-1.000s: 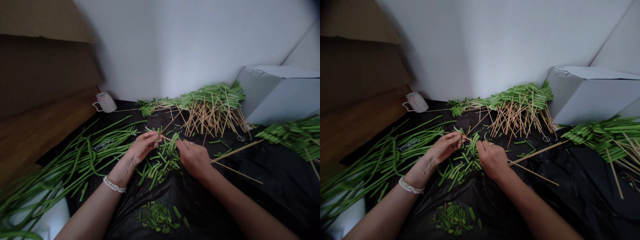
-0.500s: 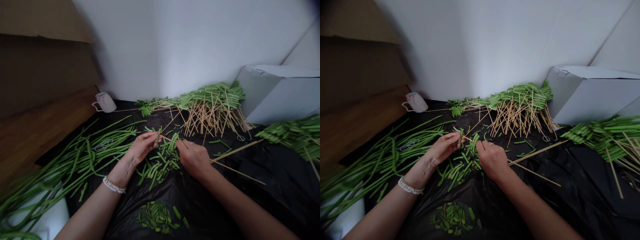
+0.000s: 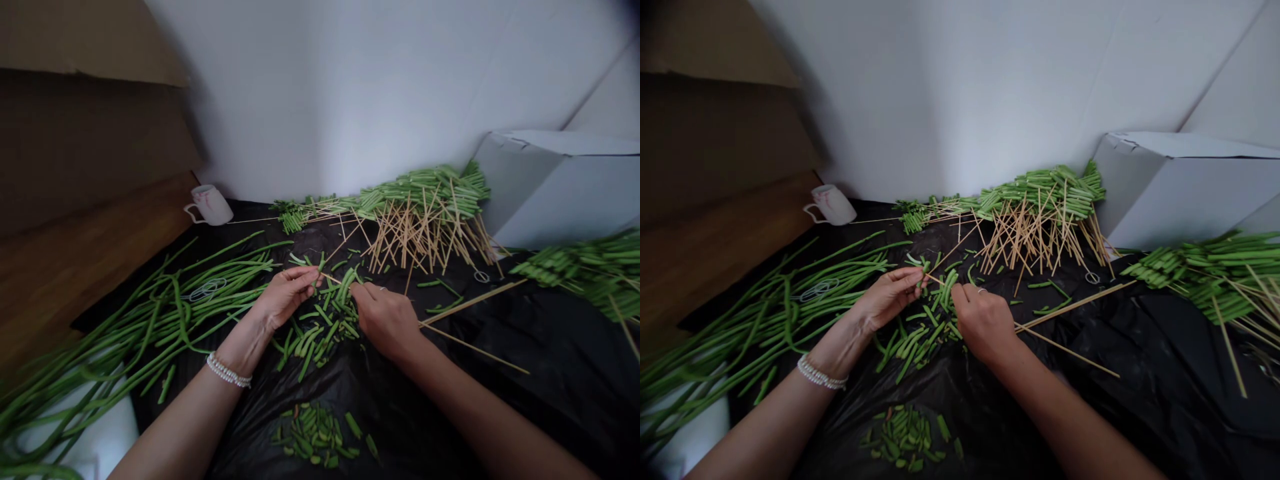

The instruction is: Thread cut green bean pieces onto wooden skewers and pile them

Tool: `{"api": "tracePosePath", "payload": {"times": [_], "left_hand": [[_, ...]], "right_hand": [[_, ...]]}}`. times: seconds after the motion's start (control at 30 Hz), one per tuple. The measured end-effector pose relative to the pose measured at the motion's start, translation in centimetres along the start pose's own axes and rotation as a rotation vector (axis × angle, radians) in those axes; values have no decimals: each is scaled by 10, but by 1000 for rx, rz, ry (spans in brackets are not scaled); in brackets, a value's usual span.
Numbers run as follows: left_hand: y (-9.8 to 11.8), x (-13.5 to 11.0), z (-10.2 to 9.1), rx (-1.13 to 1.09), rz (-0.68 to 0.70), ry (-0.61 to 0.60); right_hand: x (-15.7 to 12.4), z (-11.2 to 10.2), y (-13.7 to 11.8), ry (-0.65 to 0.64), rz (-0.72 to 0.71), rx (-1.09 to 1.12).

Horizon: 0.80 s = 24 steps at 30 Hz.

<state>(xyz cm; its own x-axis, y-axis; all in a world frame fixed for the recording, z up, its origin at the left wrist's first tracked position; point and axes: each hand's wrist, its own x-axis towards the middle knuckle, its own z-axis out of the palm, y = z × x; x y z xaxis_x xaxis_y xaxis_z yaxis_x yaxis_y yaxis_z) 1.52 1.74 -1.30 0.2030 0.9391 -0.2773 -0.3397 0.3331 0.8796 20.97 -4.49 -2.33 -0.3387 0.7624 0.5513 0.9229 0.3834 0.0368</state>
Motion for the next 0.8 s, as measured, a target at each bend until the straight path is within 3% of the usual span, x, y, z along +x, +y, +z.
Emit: {"api": "tracePosePath", "payload": {"times": [0.2, 0.8], "left_hand": [[-2, -1, 2, -5, -11, 2], [-3, -3, 3, -36, -102, -102]], "right_hand": [[0, -1, -1, -79, 31, 18], [-1, -1, -3, -63, 25, 18]]}}
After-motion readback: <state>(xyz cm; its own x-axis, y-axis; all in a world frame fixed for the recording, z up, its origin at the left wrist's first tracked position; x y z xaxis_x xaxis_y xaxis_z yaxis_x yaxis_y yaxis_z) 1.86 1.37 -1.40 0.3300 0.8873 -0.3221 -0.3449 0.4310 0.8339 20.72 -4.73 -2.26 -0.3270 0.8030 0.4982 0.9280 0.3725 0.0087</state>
